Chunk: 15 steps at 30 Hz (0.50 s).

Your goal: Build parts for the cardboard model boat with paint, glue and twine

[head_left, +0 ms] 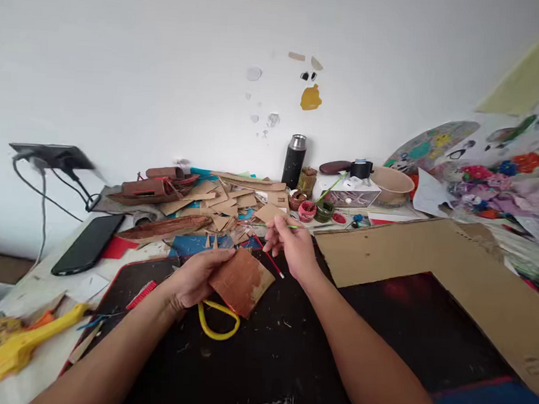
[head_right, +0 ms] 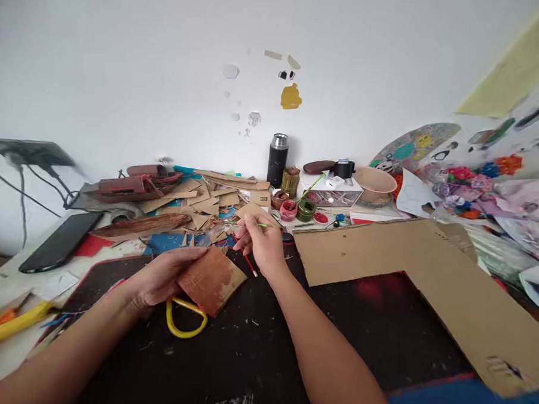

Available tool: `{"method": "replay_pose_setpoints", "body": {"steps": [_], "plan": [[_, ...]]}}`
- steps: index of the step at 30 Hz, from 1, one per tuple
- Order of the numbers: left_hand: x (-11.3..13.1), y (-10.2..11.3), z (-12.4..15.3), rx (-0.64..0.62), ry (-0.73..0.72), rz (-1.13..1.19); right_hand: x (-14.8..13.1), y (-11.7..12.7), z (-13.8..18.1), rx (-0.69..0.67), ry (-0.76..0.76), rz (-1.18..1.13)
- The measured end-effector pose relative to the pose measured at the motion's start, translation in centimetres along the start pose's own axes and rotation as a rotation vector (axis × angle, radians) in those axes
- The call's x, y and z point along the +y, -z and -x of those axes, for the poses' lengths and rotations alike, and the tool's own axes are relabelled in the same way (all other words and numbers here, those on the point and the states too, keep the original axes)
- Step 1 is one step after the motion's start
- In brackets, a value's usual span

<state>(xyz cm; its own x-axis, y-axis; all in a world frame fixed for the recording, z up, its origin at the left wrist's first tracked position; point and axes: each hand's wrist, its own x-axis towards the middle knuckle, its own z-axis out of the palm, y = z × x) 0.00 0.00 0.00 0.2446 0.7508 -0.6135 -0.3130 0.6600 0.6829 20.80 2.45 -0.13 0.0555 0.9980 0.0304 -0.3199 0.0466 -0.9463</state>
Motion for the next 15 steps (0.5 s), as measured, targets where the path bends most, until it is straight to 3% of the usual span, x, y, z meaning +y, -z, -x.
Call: {"method": "replay_pose_setpoints", "body": {"steps": [4,8,15], "plan": [[1.0,0.0,-0.3,0.089,-0.015,0.091,-0.9,0.6,0.0,0.079,0.049,-0.069],[1.9,0.2,-1.0,0.206,-0.138,0.29,-1.7,1.0,0.0,0.132,0.059,-0.155],[2.4,1.0,-1.8,0.229,-0.273,0.466,-1.0,0.5,0.5,-0.018,0.023,-0.077]]}}
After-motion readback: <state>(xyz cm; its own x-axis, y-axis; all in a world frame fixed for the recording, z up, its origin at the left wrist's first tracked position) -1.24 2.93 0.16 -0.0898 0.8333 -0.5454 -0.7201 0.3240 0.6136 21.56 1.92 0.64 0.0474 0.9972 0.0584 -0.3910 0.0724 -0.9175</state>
